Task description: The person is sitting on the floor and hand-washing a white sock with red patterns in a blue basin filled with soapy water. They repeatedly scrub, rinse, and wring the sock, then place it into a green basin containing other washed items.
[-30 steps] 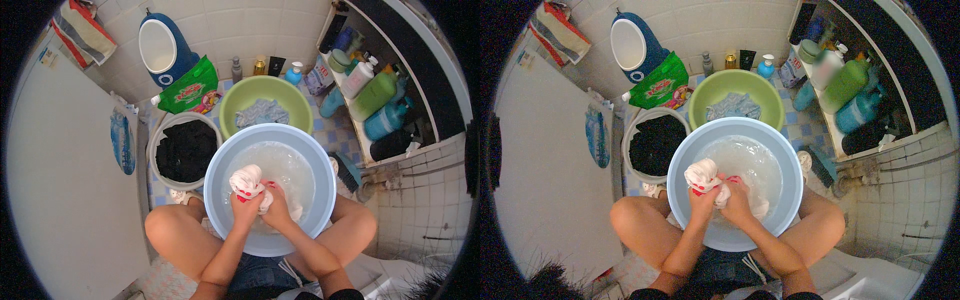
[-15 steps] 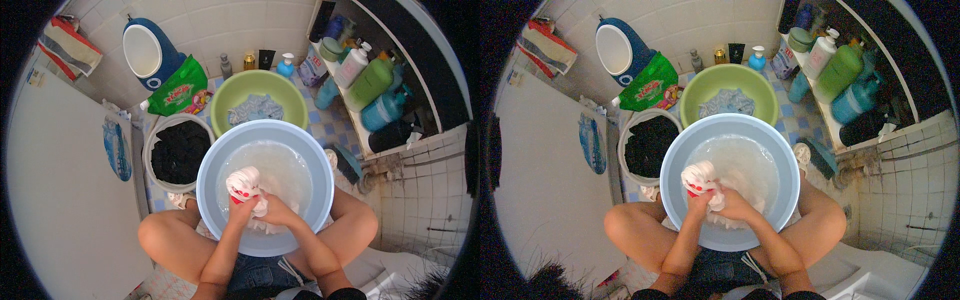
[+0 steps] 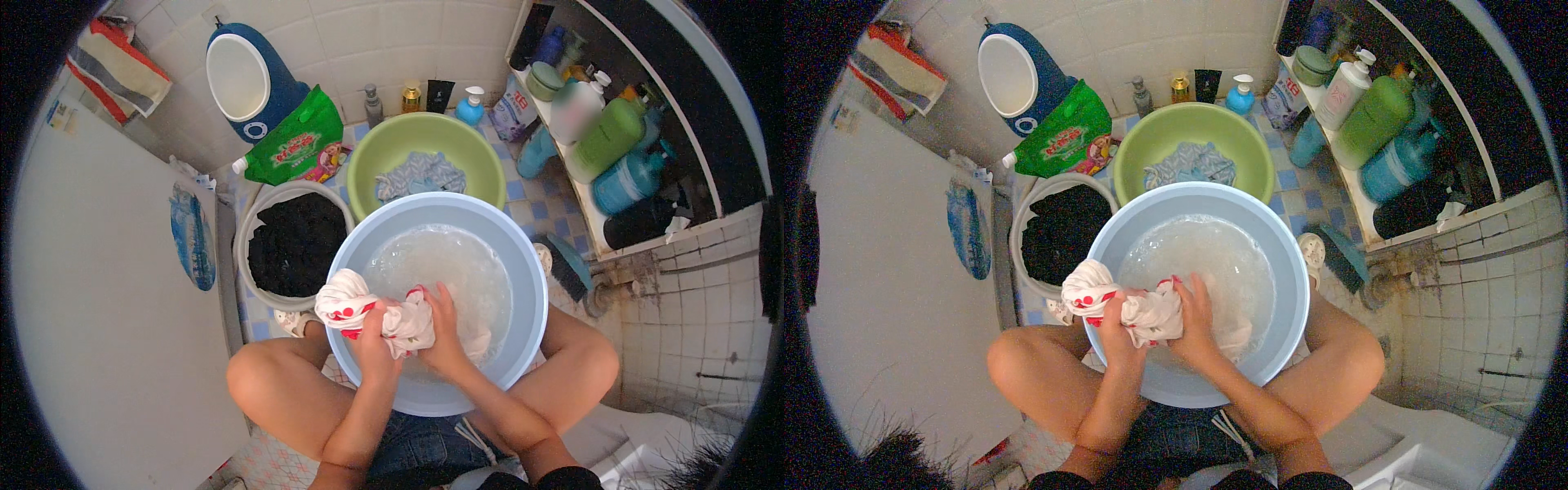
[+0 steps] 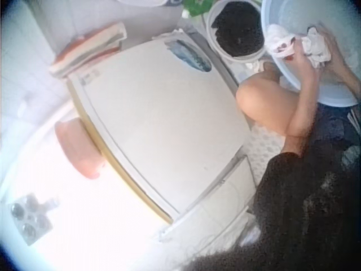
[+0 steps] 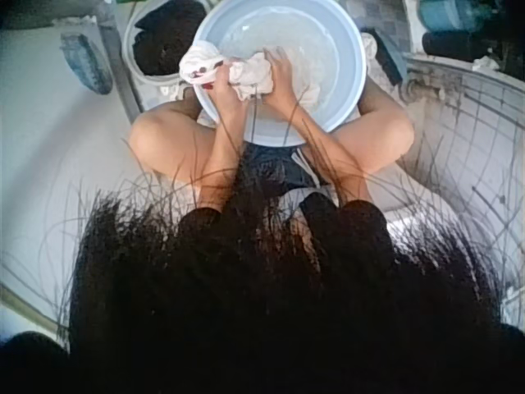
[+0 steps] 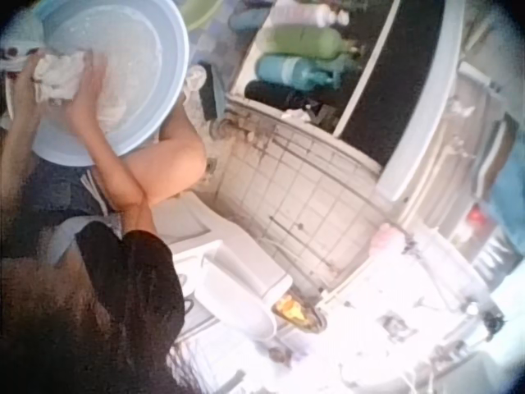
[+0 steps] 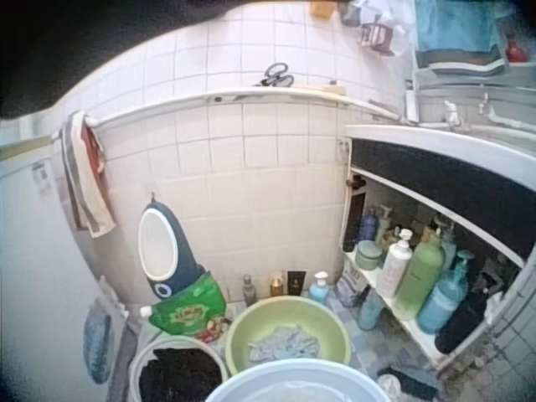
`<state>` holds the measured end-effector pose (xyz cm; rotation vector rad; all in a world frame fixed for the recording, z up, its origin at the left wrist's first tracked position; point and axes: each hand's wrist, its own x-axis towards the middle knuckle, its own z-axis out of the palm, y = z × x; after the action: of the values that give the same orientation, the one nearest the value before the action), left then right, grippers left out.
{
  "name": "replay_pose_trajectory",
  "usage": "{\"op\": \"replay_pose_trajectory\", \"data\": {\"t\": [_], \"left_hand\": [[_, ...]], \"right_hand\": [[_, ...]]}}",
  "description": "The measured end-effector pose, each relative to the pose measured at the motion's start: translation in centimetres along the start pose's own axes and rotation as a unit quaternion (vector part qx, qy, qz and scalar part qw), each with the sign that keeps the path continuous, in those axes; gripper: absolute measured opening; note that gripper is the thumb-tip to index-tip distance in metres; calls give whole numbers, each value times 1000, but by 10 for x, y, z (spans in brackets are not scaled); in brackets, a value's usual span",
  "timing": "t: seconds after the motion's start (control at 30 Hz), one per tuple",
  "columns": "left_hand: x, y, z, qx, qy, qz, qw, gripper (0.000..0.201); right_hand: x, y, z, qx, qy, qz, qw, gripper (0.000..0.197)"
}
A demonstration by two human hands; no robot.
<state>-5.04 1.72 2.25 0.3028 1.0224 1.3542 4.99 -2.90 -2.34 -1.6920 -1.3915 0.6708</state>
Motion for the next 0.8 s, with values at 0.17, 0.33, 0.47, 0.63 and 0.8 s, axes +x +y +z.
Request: {"op": "replay_pose_trajectory", "data": {"t": [0.17, 0.33, 0.47, 0.63, 0.8], "left_hand": [[14, 12, -1, 102, -11, 16, 995, 23], [25, 14, -5, 331, -118, 30, 936, 31], [19, 3, -12, 360, -253, -102, 892, 48], [8, -15, -13, 260, -284, -149, 911, 66], [3, -16, -27, 175, -338, -183, 906, 69]], "right_hand": [[21, 15, -22, 150, -50, 90, 983, 35], [28, 2, -41, 183, -50, 149, 971, 24], [20, 5, -40, 333, -18, 164, 929, 32], [17, -4, -50, 661, -35, 177, 728, 40], [11, -12, -49, 620, -16, 198, 759, 36]]}}
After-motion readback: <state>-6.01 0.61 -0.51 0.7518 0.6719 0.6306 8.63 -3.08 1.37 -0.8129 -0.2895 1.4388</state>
